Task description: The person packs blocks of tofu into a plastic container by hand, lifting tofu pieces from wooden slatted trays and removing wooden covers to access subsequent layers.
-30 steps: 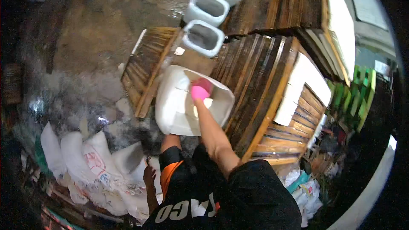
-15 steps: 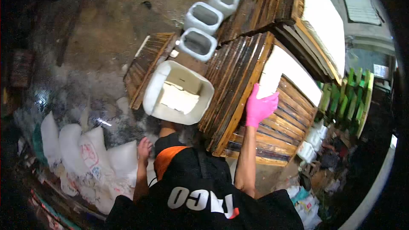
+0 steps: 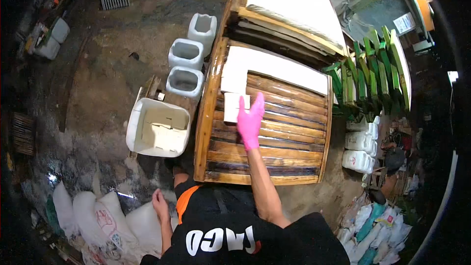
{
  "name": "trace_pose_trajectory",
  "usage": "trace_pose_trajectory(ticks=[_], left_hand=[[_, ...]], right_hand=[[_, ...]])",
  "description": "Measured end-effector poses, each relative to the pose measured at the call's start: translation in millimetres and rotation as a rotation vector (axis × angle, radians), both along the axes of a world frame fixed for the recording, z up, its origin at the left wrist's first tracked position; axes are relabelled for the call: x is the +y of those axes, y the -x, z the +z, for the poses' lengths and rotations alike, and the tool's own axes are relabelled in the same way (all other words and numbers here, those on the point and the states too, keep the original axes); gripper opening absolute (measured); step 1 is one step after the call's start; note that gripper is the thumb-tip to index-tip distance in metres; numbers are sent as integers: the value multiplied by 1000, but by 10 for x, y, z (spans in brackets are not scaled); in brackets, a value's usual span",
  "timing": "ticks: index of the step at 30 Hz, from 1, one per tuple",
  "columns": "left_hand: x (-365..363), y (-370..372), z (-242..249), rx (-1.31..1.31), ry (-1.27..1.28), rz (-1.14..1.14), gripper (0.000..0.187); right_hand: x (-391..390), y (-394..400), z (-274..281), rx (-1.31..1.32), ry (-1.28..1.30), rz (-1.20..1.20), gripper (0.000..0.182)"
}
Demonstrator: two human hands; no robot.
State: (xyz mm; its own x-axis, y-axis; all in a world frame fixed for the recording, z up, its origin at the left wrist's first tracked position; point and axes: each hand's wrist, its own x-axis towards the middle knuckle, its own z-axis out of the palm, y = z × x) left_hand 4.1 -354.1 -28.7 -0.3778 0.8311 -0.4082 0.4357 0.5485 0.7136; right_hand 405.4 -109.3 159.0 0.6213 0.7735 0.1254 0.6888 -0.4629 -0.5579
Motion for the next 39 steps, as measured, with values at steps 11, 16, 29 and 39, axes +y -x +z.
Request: trace_pose_trajectory(ticks=[11, 16, 29, 39], left_hand=[[2622, -2743, 1807, -498, -587, -529, 52], [3198, -3368, 1307, 112, -598, -840, 62], [2851, -3830, 1645, -232, -507, -1214, 51], [2152, -3558, 1543, 251, -696, -1085, 105]], right_hand=[[-117, 112, -414, 707, -408, 116, 62], [248, -210, -670, 706, -503, 172, 62], [-385, -795, -288, 227, -309, -163, 47], [-606, -1047, -538, 402, -213, 187, 44]])
